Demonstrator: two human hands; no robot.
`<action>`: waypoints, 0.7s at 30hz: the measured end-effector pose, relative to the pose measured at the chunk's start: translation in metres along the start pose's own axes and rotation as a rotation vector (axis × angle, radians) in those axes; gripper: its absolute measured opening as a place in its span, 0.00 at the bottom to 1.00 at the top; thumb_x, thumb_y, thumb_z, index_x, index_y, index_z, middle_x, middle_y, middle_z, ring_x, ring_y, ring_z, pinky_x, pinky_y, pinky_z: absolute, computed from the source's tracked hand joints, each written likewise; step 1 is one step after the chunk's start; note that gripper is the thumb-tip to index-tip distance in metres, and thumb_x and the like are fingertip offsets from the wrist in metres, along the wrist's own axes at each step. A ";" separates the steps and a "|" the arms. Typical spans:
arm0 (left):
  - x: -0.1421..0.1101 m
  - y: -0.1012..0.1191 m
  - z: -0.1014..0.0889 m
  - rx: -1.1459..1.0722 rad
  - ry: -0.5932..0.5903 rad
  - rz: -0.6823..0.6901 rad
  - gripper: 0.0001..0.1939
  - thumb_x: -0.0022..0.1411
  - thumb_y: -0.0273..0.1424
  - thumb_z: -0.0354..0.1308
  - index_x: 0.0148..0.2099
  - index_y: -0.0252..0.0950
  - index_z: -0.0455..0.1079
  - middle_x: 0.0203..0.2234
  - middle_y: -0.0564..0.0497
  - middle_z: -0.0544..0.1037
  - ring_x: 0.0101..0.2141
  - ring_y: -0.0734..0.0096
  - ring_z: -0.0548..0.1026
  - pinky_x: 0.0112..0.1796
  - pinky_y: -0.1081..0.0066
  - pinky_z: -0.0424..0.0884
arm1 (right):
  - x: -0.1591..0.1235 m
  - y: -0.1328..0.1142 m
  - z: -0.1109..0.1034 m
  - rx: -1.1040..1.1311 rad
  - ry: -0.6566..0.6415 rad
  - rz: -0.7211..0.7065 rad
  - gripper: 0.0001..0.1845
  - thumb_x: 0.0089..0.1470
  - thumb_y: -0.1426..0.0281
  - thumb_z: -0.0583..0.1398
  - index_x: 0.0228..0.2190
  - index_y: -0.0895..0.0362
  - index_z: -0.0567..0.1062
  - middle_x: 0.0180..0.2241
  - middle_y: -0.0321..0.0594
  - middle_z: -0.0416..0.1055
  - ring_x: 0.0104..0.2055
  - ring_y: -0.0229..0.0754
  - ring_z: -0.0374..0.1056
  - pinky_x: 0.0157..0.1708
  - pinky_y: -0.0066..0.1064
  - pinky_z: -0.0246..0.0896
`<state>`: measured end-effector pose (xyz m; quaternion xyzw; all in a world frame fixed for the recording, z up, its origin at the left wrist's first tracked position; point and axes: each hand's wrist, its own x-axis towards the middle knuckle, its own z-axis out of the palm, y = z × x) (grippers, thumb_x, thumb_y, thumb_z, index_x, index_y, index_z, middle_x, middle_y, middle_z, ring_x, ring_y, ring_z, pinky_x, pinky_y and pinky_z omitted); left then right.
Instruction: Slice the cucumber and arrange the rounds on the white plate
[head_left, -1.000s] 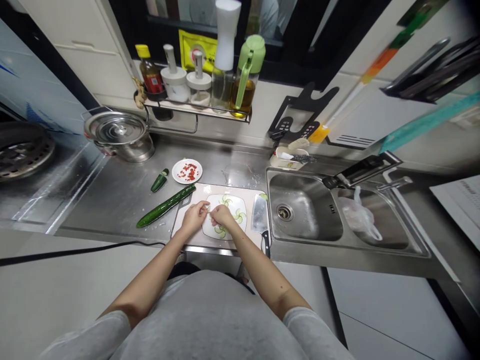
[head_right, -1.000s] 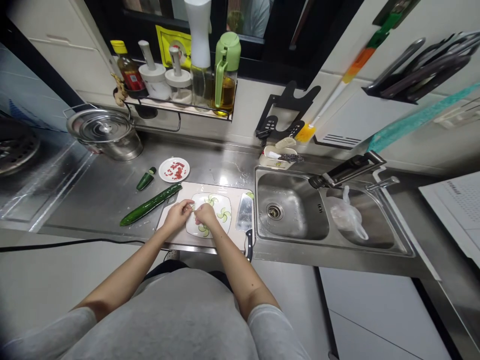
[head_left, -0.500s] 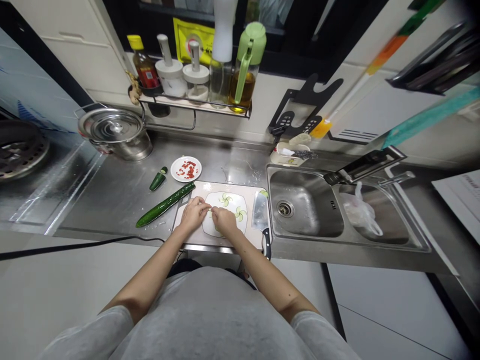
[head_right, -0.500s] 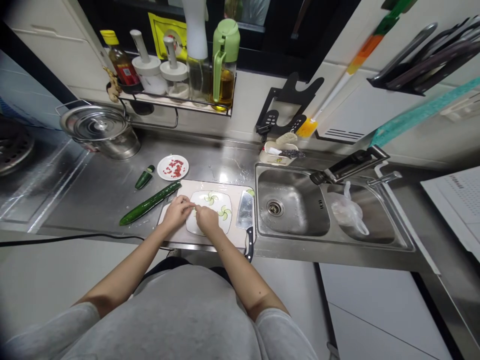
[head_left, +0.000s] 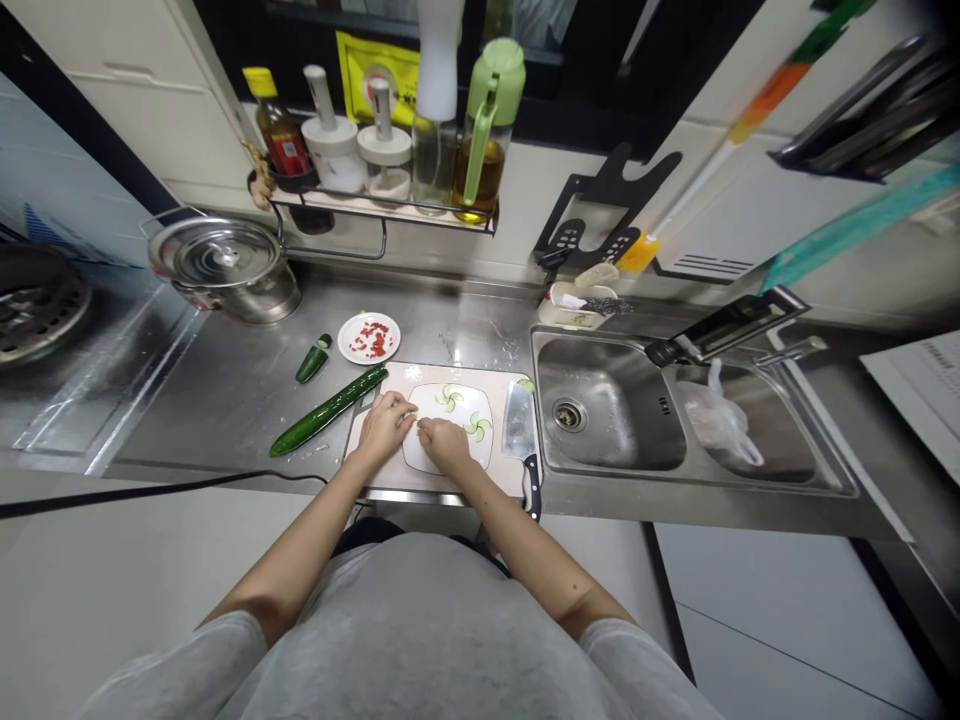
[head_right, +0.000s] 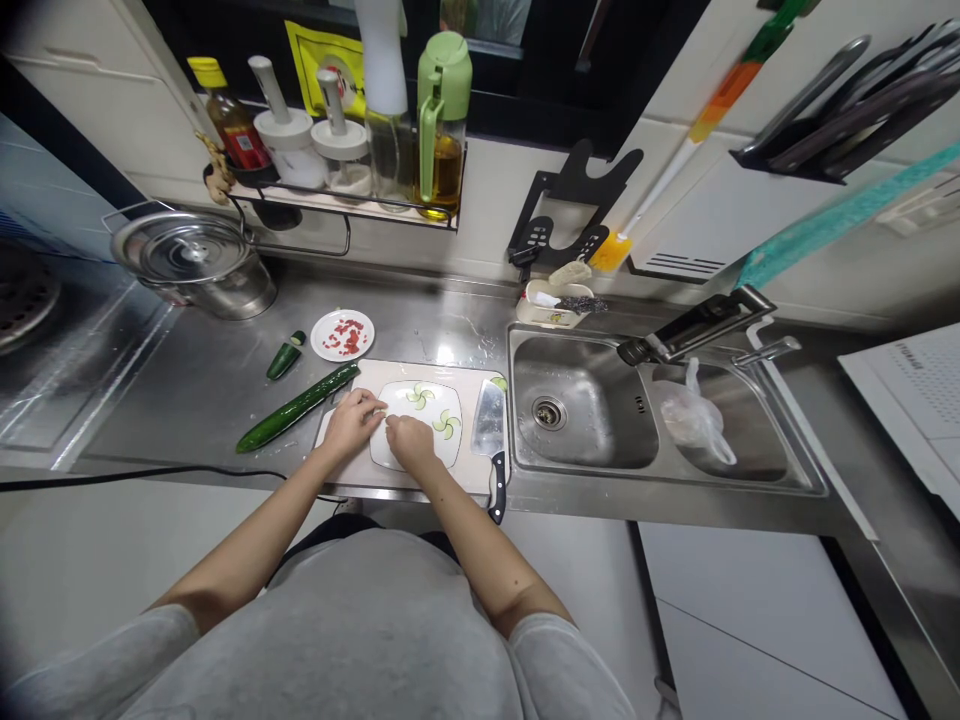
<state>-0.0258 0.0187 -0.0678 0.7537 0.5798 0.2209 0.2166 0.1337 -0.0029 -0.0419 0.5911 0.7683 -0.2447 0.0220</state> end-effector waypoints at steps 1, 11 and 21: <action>0.000 0.000 0.000 -0.001 -0.001 -0.002 0.11 0.60 0.33 0.56 0.43 0.42 0.78 0.40 0.47 0.71 0.42 0.61 0.66 0.42 0.64 0.66 | 0.000 0.000 0.000 0.004 0.004 -0.001 0.17 0.65 0.66 0.48 0.46 0.54 0.73 0.40 0.45 0.75 0.40 0.43 0.69 0.35 0.29 0.57; 0.000 -0.002 0.001 -0.019 0.003 -0.003 0.11 0.61 0.34 0.56 0.43 0.42 0.77 0.40 0.47 0.71 0.43 0.61 0.66 0.42 0.64 0.66 | -0.001 -0.001 -0.004 -0.060 -0.012 -0.005 0.20 0.65 0.66 0.47 0.52 0.52 0.71 0.40 0.46 0.75 0.39 0.44 0.70 0.34 0.29 0.57; 0.000 -0.001 0.001 -0.036 0.000 -0.009 0.11 0.61 0.33 0.56 0.43 0.41 0.77 0.40 0.47 0.71 0.44 0.60 0.67 0.44 0.64 0.66 | 0.000 -0.002 -0.003 -0.045 -0.017 -0.006 0.21 0.65 0.66 0.47 0.55 0.53 0.69 0.40 0.47 0.76 0.40 0.46 0.71 0.35 0.31 0.59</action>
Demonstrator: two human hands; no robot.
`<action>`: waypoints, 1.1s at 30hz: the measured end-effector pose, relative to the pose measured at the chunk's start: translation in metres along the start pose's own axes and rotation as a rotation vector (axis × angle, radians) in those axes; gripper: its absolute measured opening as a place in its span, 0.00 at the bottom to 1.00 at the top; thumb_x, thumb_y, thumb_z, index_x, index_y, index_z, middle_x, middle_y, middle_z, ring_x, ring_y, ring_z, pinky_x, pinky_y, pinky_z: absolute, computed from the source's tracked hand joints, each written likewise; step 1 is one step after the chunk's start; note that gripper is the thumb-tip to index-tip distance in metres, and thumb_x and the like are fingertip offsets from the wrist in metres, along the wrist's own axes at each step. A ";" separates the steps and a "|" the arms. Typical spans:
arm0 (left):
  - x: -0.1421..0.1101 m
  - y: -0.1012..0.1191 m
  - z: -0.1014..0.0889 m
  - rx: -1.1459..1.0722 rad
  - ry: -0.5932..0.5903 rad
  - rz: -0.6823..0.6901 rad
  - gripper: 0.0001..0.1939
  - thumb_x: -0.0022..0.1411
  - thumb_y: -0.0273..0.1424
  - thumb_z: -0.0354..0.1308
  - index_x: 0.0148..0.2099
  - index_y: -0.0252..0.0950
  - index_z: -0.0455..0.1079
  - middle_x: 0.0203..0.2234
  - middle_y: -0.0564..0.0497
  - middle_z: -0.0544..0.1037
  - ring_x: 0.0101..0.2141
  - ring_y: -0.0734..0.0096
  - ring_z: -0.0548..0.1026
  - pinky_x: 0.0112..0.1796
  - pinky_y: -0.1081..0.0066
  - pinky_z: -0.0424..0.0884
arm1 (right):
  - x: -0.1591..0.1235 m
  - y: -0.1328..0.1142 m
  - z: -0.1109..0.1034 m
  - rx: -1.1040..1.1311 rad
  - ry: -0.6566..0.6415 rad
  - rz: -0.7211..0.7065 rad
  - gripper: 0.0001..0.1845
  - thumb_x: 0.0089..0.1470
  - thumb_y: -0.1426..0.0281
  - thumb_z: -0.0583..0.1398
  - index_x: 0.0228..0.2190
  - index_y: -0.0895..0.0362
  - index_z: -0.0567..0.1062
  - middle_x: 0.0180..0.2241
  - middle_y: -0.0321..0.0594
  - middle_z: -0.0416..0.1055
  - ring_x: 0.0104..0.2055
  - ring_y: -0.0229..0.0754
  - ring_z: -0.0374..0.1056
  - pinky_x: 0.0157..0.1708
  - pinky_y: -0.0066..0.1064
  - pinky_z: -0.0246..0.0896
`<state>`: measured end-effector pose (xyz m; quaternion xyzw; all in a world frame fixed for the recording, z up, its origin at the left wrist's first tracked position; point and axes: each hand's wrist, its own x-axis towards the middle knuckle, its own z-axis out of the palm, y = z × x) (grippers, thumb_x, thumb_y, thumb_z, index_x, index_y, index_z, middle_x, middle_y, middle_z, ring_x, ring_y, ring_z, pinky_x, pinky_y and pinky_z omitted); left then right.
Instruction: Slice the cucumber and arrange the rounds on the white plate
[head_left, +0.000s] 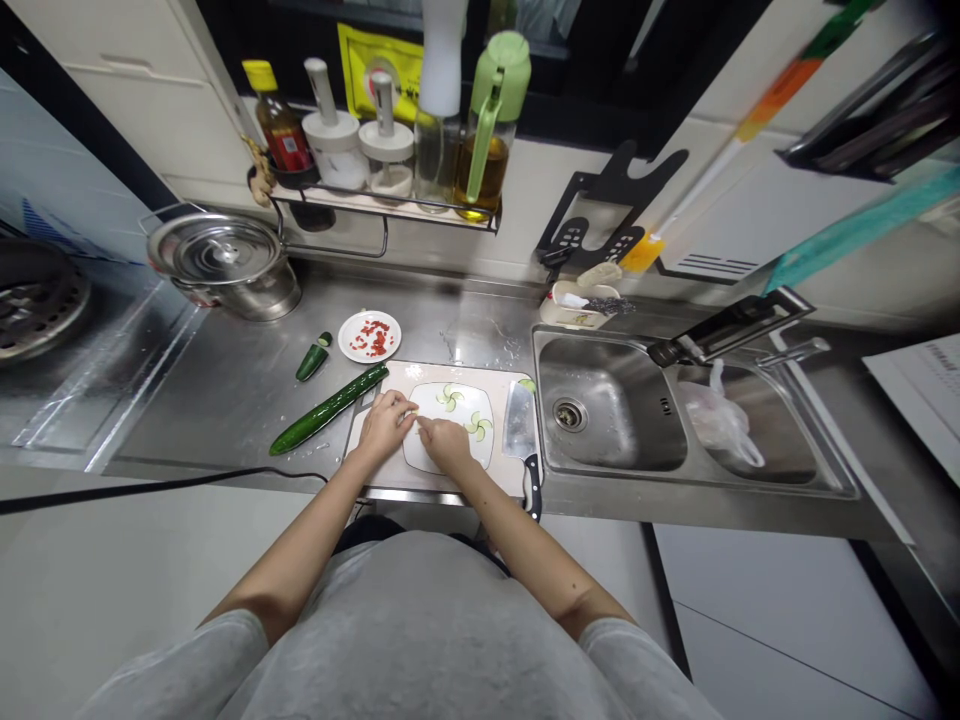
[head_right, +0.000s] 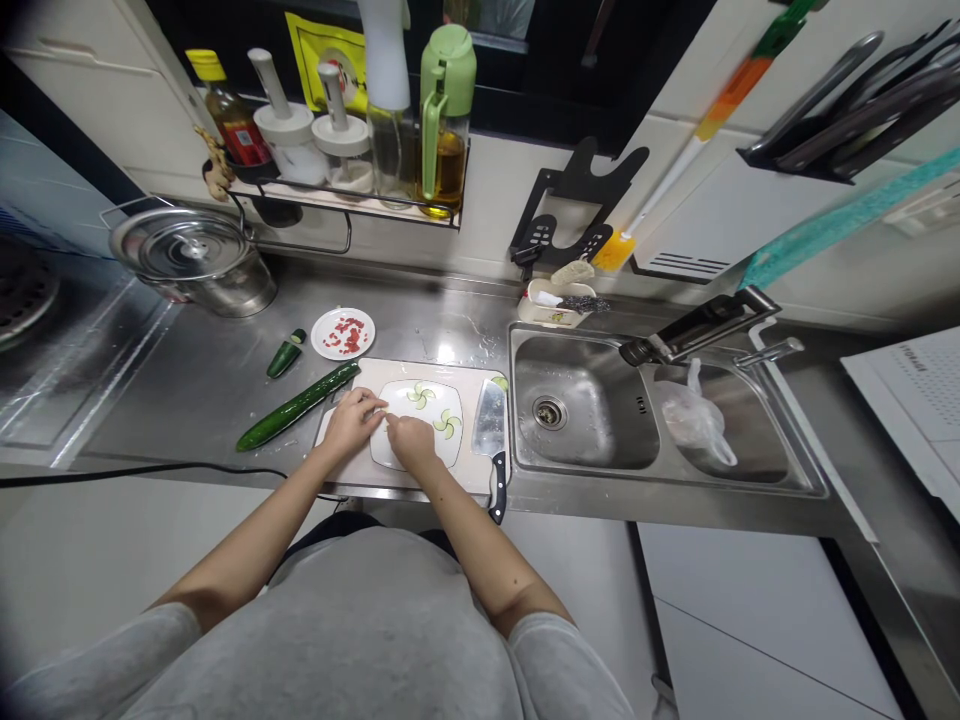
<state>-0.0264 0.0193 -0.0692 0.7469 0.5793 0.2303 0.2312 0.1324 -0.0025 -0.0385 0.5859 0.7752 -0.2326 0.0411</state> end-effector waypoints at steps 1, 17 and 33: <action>0.000 0.000 0.000 0.006 0.000 0.002 0.11 0.61 0.34 0.56 0.43 0.41 0.77 0.40 0.47 0.71 0.44 0.60 0.67 0.43 0.64 0.66 | 0.000 0.000 0.000 0.000 -0.002 -0.001 0.21 0.65 0.66 0.46 0.55 0.53 0.69 0.40 0.47 0.76 0.40 0.46 0.71 0.35 0.31 0.59; 0.002 -0.003 0.002 0.031 -0.027 0.007 0.12 0.61 0.33 0.55 0.45 0.42 0.77 0.41 0.48 0.72 0.44 0.61 0.68 0.45 0.63 0.67 | -0.001 -0.003 -0.003 -0.040 -0.038 0.019 0.22 0.66 0.65 0.44 0.56 0.52 0.67 0.41 0.44 0.76 0.42 0.45 0.71 0.37 0.31 0.61; 0.003 -0.003 0.006 -0.035 0.010 -0.025 0.12 0.61 0.33 0.55 0.44 0.41 0.77 0.40 0.47 0.72 0.44 0.61 0.69 0.46 0.62 0.67 | -0.001 -0.005 -0.004 -0.072 -0.024 0.008 0.22 0.66 0.65 0.44 0.56 0.54 0.66 0.41 0.47 0.76 0.42 0.45 0.71 0.37 0.31 0.61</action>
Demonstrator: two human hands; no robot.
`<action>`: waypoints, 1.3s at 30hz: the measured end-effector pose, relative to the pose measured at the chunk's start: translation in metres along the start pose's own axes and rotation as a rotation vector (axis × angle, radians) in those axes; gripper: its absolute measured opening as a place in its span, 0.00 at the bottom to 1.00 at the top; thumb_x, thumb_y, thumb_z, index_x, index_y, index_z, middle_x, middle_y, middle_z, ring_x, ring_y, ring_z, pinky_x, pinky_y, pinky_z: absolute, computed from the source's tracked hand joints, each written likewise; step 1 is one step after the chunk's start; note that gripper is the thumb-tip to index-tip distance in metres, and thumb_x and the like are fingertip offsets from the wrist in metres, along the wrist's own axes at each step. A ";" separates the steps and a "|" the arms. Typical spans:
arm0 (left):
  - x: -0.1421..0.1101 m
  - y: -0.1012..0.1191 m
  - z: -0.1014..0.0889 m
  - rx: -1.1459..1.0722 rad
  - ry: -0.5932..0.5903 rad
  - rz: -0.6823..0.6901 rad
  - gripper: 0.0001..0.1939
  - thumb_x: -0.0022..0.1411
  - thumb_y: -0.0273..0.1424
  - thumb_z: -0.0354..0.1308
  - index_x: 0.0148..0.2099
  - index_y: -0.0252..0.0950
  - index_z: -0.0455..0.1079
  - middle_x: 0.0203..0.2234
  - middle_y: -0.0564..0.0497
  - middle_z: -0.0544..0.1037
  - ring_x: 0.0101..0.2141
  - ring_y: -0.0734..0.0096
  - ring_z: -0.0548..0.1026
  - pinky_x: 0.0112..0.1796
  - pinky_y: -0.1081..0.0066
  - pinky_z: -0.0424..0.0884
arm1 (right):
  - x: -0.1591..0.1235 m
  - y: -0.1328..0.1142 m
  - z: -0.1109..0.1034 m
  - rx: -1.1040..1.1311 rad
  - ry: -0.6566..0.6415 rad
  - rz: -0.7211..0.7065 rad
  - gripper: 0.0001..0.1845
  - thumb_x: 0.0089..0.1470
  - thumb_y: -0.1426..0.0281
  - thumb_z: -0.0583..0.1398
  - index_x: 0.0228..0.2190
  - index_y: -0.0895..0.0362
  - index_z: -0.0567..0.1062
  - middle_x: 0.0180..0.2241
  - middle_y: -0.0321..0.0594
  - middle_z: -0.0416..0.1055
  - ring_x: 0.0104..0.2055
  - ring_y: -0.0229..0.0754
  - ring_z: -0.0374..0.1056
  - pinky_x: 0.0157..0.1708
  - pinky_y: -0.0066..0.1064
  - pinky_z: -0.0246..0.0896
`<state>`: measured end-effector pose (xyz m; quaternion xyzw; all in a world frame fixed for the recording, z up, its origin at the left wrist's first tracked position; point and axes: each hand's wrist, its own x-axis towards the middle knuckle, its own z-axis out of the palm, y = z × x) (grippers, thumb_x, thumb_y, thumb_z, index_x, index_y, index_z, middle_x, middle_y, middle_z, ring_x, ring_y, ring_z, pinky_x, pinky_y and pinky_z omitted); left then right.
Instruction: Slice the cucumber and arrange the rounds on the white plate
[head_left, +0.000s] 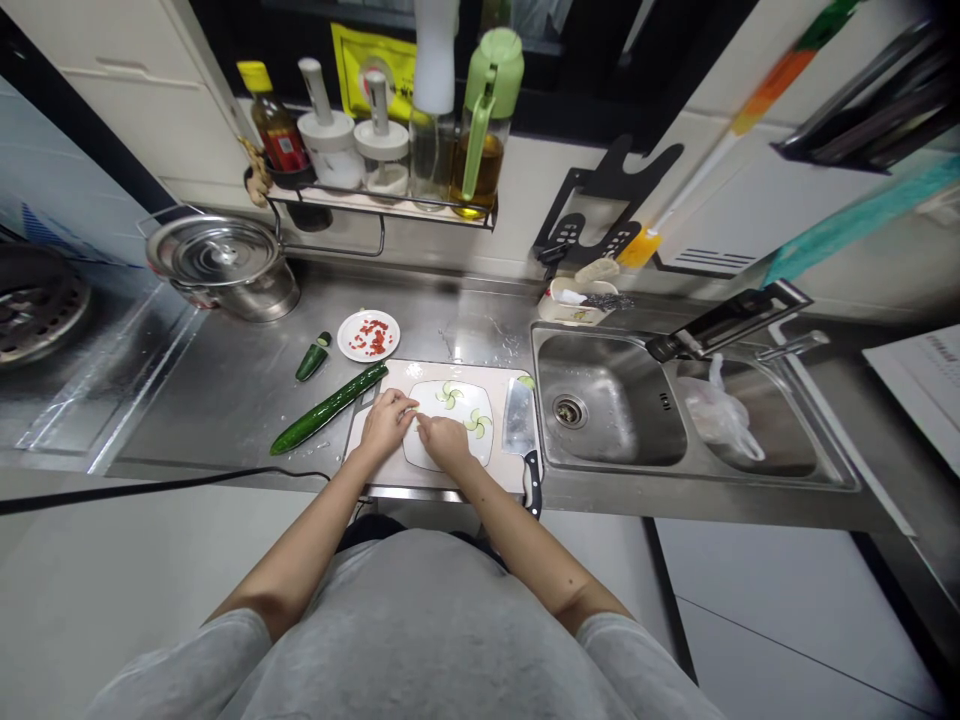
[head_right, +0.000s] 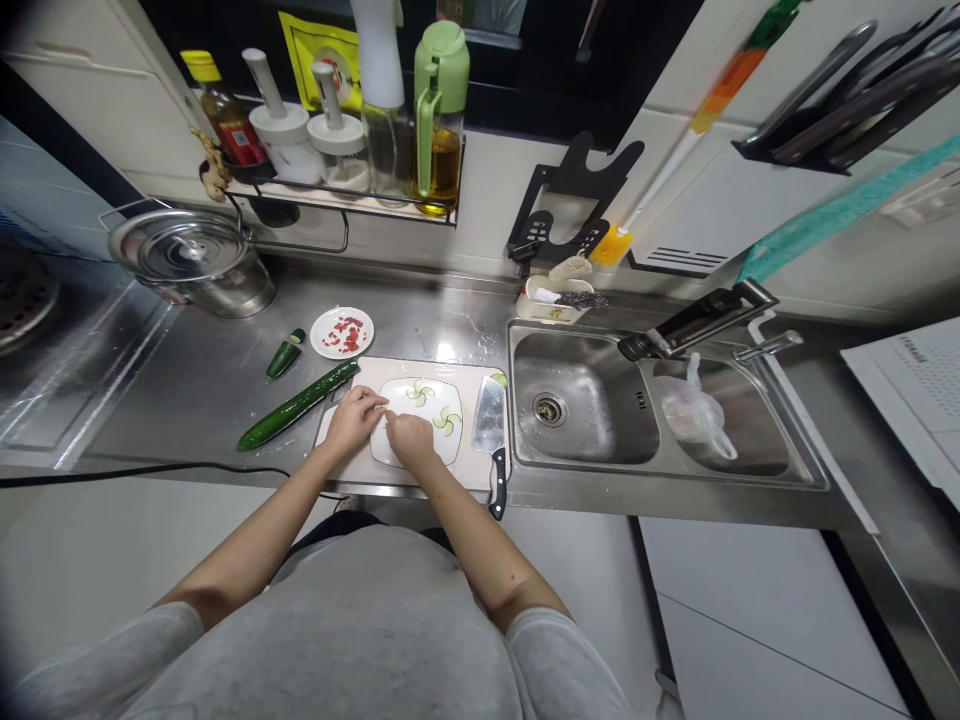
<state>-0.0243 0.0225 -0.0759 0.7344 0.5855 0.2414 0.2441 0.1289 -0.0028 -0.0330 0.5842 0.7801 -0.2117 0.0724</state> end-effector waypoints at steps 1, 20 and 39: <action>0.000 -0.001 -0.001 -0.027 0.016 -0.010 0.12 0.61 0.33 0.55 0.44 0.41 0.77 0.40 0.47 0.72 0.43 0.61 0.70 0.46 0.62 0.67 | -0.001 0.000 -0.001 0.013 0.007 0.001 0.22 0.66 0.65 0.44 0.57 0.53 0.66 0.40 0.46 0.76 0.42 0.45 0.71 0.37 0.31 0.61; -0.051 -0.028 -0.038 0.143 0.039 -0.318 0.15 0.59 0.38 0.53 0.46 0.41 0.74 0.34 0.48 0.74 0.37 0.61 0.73 0.40 0.65 0.67 | -0.045 0.056 -0.023 0.393 0.350 0.228 0.20 0.62 0.63 0.51 0.48 0.54 0.76 0.30 0.39 0.78 0.34 0.42 0.72 0.34 0.27 0.57; -0.053 -0.008 -0.021 0.038 -0.014 -0.350 0.04 0.57 0.31 0.56 0.36 0.39 0.69 0.30 0.51 0.74 0.32 0.67 0.71 0.35 0.69 0.65 | -0.068 0.071 -0.008 0.600 0.484 0.209 0.22 0.57 0.59 0.51 0.40 0.57 0.80 0.19 0.36 0.68 0.23 0.39 0.62 0.27 0.28 0.54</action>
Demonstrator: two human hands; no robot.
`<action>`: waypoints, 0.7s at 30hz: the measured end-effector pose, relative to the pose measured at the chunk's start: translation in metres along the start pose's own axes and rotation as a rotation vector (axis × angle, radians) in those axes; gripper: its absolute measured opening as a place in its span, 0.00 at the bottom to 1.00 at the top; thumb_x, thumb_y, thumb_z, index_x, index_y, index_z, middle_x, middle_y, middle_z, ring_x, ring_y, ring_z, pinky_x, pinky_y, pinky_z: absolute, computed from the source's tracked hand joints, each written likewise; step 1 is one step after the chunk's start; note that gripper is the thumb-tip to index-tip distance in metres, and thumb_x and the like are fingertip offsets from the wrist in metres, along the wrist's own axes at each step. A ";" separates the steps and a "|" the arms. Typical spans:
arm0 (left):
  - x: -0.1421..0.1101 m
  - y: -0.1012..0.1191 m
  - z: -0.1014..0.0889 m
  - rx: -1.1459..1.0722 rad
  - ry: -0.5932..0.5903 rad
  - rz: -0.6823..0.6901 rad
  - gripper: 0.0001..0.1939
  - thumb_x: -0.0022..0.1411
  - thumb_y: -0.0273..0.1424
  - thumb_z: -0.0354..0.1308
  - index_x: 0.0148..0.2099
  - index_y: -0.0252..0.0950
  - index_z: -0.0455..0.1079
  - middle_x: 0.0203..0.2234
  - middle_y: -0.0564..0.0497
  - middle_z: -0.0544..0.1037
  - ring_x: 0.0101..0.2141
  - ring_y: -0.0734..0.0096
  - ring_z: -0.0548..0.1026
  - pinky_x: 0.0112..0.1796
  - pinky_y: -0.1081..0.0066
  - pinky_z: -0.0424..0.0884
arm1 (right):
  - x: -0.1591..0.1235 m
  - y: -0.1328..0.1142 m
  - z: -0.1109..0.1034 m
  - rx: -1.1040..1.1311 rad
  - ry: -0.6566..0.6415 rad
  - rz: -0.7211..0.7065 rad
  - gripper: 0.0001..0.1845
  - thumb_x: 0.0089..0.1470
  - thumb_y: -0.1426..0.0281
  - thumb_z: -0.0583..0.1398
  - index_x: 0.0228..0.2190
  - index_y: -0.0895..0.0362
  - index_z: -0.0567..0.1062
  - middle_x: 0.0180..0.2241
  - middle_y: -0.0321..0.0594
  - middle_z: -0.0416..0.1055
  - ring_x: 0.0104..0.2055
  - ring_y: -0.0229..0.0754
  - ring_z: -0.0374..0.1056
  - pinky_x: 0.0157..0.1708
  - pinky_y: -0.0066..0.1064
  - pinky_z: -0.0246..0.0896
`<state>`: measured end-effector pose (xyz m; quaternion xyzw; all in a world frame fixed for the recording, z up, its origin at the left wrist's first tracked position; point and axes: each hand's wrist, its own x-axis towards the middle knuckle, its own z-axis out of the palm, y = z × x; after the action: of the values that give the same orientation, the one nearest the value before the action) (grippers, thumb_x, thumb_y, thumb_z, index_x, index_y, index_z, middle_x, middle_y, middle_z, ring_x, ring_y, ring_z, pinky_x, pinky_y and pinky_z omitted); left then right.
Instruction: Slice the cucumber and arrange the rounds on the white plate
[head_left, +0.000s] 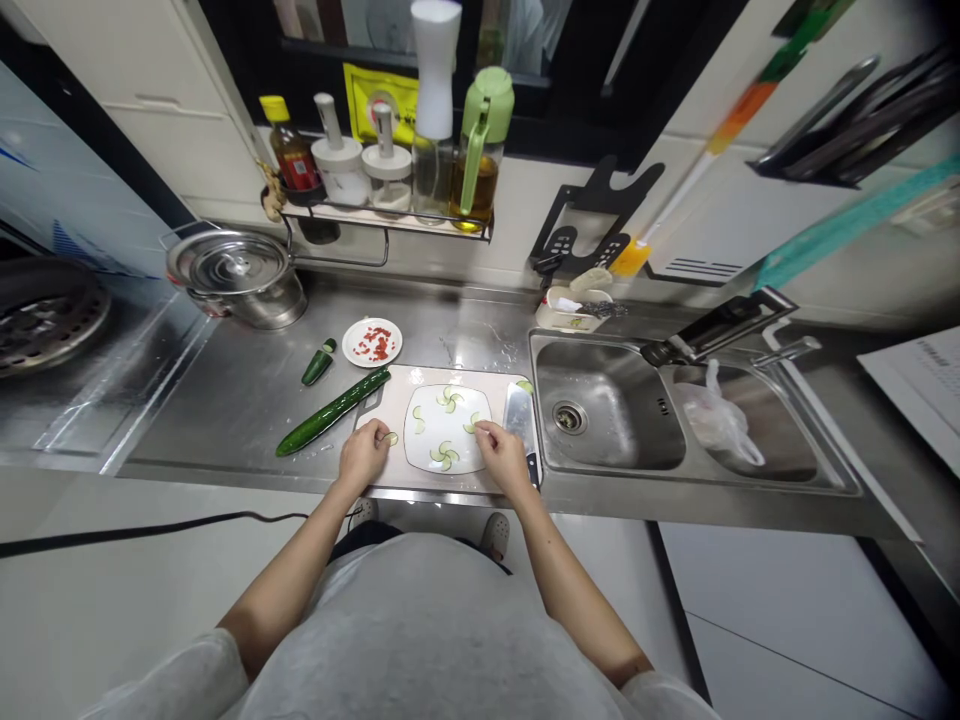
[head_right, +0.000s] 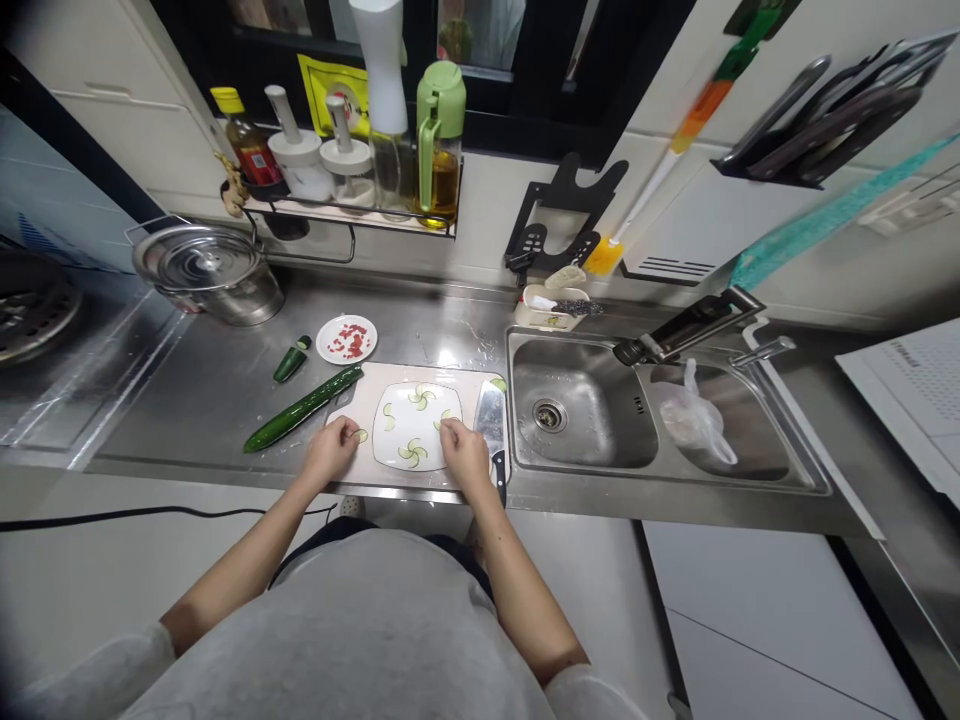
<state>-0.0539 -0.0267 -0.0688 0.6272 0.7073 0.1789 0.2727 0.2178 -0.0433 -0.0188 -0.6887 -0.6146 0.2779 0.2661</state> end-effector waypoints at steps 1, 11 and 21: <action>0.000 0.002 -0.001 -0.081 -0.005 -0.024 0.05 0.57 0.33 0.56 0.36 0.39 0.69 0.28 0.53 0.74 0.30 0.69 0.70 0.33 0.70 0.65 | 0.000 -0.001 0.000 0.011 0.002 0.001 0.22 0.57 0.58 0.52 0.40 0.57 0.80 0.18 0.35 0.67 0.23 0.39 0.62 0.27 0.28 0.54; -0.002 0.067 -0.046 -0.946 -0.194 0.048 0.21 0.46 0.42 0.67 0.40 0.36 0.68 0.26 0.55 0.72 0.30 0.74 0.72 0.37 0.71 0.68 | 0.021 -0.057 -0.005 0.371 -0.149 -0.089 0.18 0.52 0.59 0.58 0.39 0.57 0.76 0.28 0.35 0.70 0.31 0.37 0.64 0.35 0.29 0.61; -0.012 0.092 -0.057 -0.974 -0.297 0.137 0.23 0.48 0.38 0.68 0.45 0.37 0.66 0.27 0.54 0.74 0.30 0.74 0.72 0.34 0.73 0.65 | 0.019 -0.088 -0.001 0.544 -0.318 -0.140 0.10 0.50 0.63 0.59 0.27 0.58 0.72 0.28 0.36 0.72 0.32 0.36 0.65 0.36 0.29 0.61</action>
<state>-0.0151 -0.0193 0.0322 0.4909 0.4530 0.4139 0.6185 0.1587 -0.0153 0.0434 -0.4963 -0.5977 0.5169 0.3595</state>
